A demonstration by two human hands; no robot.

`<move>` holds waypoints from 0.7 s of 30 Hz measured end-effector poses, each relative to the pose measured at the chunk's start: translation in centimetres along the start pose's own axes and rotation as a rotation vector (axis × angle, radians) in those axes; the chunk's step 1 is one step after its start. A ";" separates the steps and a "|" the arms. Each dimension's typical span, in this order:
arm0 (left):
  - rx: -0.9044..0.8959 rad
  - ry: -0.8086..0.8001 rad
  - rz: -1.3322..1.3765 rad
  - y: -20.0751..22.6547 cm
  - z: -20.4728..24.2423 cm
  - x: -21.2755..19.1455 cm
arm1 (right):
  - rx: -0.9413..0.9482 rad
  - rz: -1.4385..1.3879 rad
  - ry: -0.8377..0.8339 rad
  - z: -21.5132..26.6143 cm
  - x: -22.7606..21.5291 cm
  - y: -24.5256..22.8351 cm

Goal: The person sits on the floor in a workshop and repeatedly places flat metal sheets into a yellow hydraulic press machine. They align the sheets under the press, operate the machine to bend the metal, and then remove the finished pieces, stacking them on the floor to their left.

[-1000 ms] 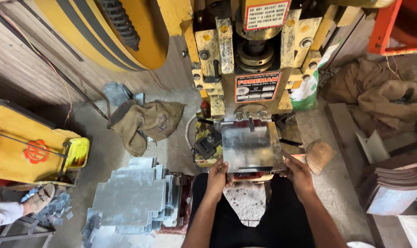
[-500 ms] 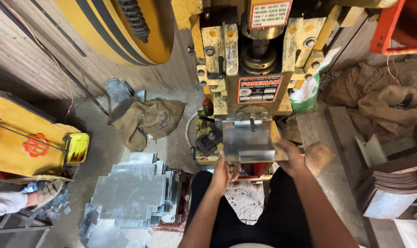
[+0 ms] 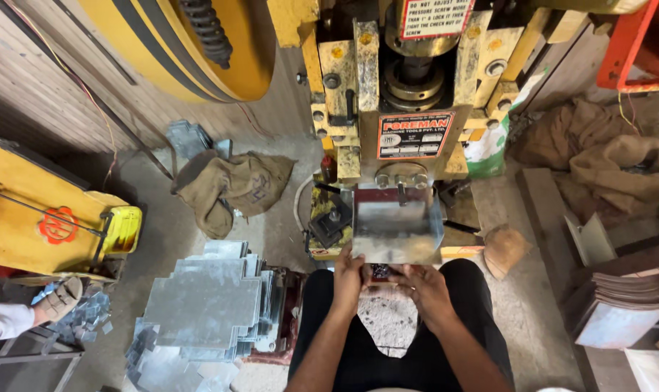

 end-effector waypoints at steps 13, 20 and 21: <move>-0.060 0.001 0.014 -0.4 -0.5 -0.1 | -0.178 -0.003 0.071 -4.9 -3.8 2.8; -0.365 -0.406 -0.422 -3.0 3.5 -0.2 | -0.167 -0.016 0.109 -5.9 -4.6 4.3; -0.370 -0.418 -0.428 -3.2 3.7 -0.1 | -0.157 -0.013 0.118 -5.8 -4.7 4.4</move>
Point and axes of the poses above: each hand's wrist, its own z-axis away from the middle knuckle, its own x-axis out of the palm, y = z × x, the point moved 6 cm from there along -z, towards the middle knuckle
